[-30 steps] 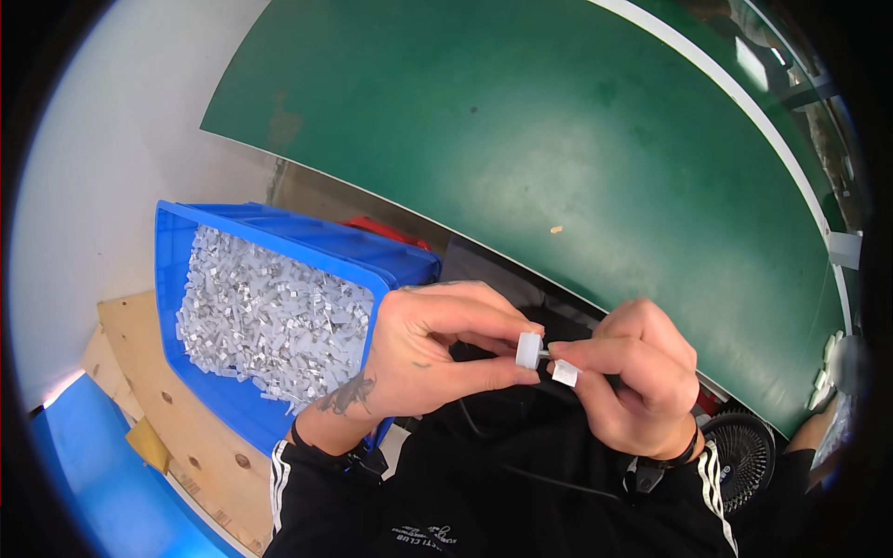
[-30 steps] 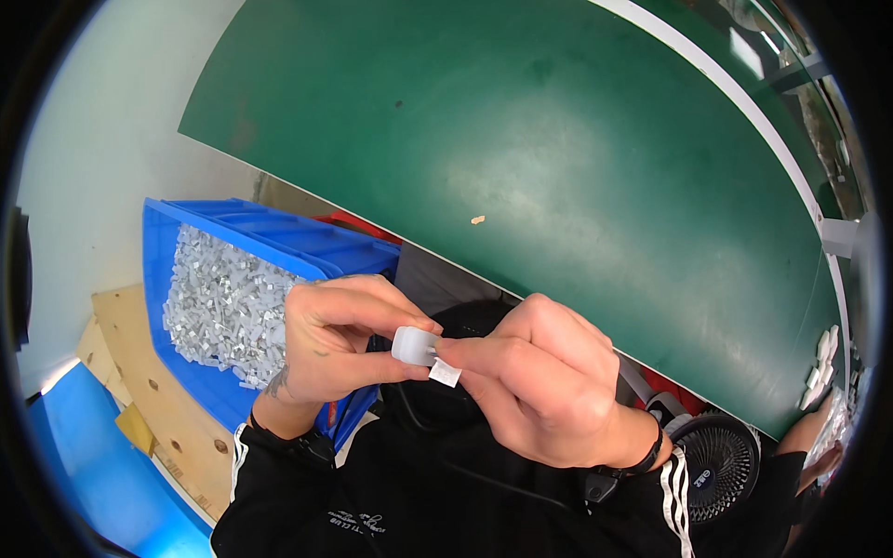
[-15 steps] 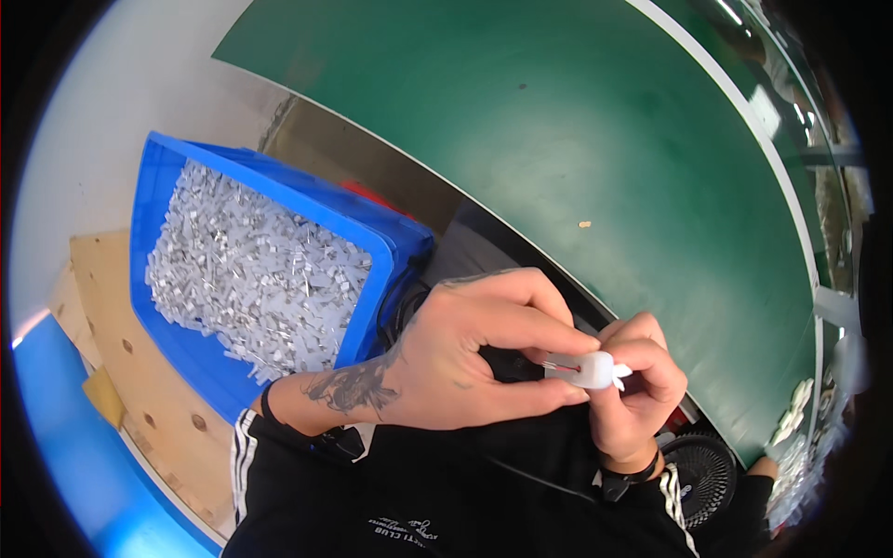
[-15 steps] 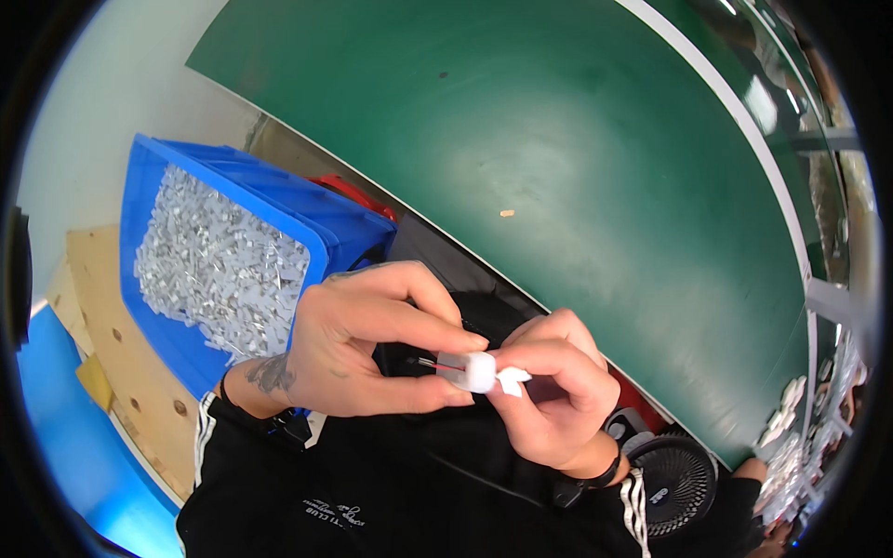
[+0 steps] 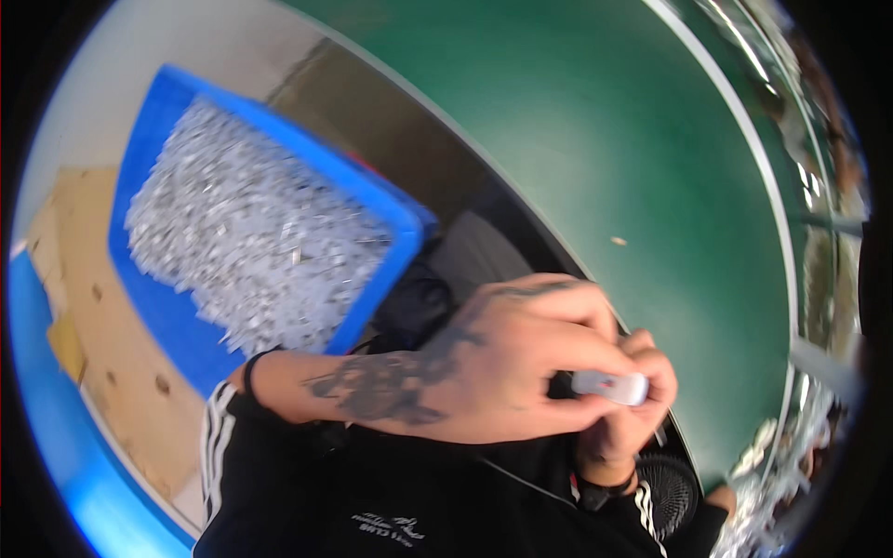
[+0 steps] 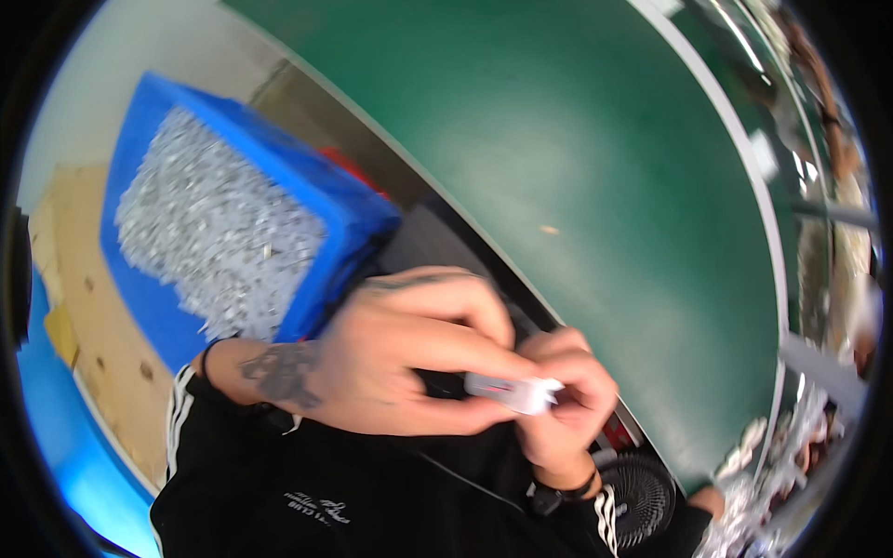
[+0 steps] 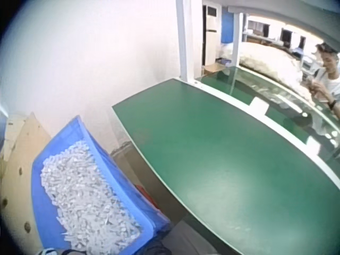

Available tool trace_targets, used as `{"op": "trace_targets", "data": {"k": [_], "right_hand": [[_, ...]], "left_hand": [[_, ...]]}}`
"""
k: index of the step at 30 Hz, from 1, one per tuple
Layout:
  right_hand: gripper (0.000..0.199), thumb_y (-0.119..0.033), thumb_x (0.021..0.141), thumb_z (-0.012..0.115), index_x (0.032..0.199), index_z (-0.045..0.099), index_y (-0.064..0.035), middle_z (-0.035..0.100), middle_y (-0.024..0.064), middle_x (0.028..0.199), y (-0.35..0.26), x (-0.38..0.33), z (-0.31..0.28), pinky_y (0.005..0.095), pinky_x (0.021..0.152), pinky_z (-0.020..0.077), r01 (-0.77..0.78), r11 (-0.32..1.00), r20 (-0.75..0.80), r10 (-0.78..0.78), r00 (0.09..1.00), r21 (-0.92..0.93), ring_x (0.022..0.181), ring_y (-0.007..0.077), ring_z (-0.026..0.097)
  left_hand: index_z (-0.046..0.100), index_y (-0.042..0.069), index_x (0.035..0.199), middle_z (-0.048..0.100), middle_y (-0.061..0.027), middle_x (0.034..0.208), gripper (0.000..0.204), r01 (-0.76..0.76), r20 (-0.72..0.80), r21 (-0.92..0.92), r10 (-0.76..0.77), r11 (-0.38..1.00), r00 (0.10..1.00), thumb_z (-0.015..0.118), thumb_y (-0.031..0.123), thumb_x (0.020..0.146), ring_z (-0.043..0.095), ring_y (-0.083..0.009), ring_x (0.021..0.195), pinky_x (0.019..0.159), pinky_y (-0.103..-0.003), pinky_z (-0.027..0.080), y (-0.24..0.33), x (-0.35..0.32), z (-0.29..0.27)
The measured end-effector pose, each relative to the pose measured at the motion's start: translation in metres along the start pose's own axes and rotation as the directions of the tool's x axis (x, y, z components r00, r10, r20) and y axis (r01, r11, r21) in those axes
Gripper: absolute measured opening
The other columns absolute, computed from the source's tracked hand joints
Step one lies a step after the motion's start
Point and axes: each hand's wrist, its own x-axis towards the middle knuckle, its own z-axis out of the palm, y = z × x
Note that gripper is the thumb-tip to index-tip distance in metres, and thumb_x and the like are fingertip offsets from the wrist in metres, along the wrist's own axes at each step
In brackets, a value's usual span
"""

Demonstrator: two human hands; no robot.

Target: Assembling small electronic components by inserting wire sets into plastic housings.

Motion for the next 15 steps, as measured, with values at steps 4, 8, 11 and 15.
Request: {"op": "trace_targets", "data": {"k": [4, 8, 11, 15], "right_hand": [[0.044, -0.038, 0.074, 0.073, 0.086, 0.046, -0.0051, 0.048, 0.0042, 0.084, -0.019, -0.004, 0.018, 0.0268, 0.069, 0.0398, -0.124, 0.991, -0.163, 0.113, 0.980, -0.054, 0.078, 0.0135, 0.048], [0.028, -0.019, 0.088, 0.057, 0.105, 0.047, 0.0008, 0.051, 0.0078, 0.095, -0.004, -0.001, 0.020, 0.0267, 0.069, 0.0442, 0.013, 0.999, -0.017, -0.012, 1.000, 0.040, 0.079, 0.0145, 0.052], [0.020, -0.009, 0.090, 0.054, 0.106, 0.048, 0.0016, 0.056, 0.0128, 0.103, -0.012, 0.005, 0.016, 0.0310, 0.063, 0.0483, -0.060, 0.995, -0.055, 0.056, 0.997, -0.081, 0.076, 0.0206, 0.055], [0.018, -0.009, 0.089, 0.050, 0.105, 0.045, -0.0012, 0.054, 0.0129, 0.093, -0.034, 0.025, 0.008, 0.0311, 0.059, 0.0425, -0.231, 0.973, 0.100, 0.227, 0.969, 0.026, 0.067, 0.0166, 0.046]], "left_hand": [[0.067, 0.009, 0.077, 0.055, -0.0040, 0.077, 0.009, -0.082, -0.084, -0.016, 0.081, 0.996, 0.993, 0.070, 0.014, 0.070, 0.058, -0.0235, 0.078, 0.067, -0.035, 0.048, -0.001, 0.002, 0.013], [0.062, 0.005, 0.070, 0.053, -0.0070, 0.081, 0.013, -0.025, -0.101, -0.068, 0.018, 0.997, 0.995, 0.067, 0.017, 0.071, 0.056, -0.0241, 0.073, 0.065, -0.038, 0.045, -0.003, -0.003, 0.016], [0.063, 0.005, 0.074, 0.054, -0.0079, 0.082, 0.014, 0.059, -0.033, -0.094, -0.062, 0.994, 0.998, 0.068, 0.018, 0.073, 0.057, -0.0248, 0.075, 0.067, -0.038, 0.045, 0.000, -0.009, -0.001], [0.068, 0.006, 0.088, 0.060, -0.0086, 0.080, 0.027, 0.022, -0.216, 0.233, 0.030, 0.972, 0.976, 0.071, 0.027, 0.071, 0.062, -0.0252, 0.075, 0.066, -0.037, 0.049, -0.007, -0.032, -0.060]]}}
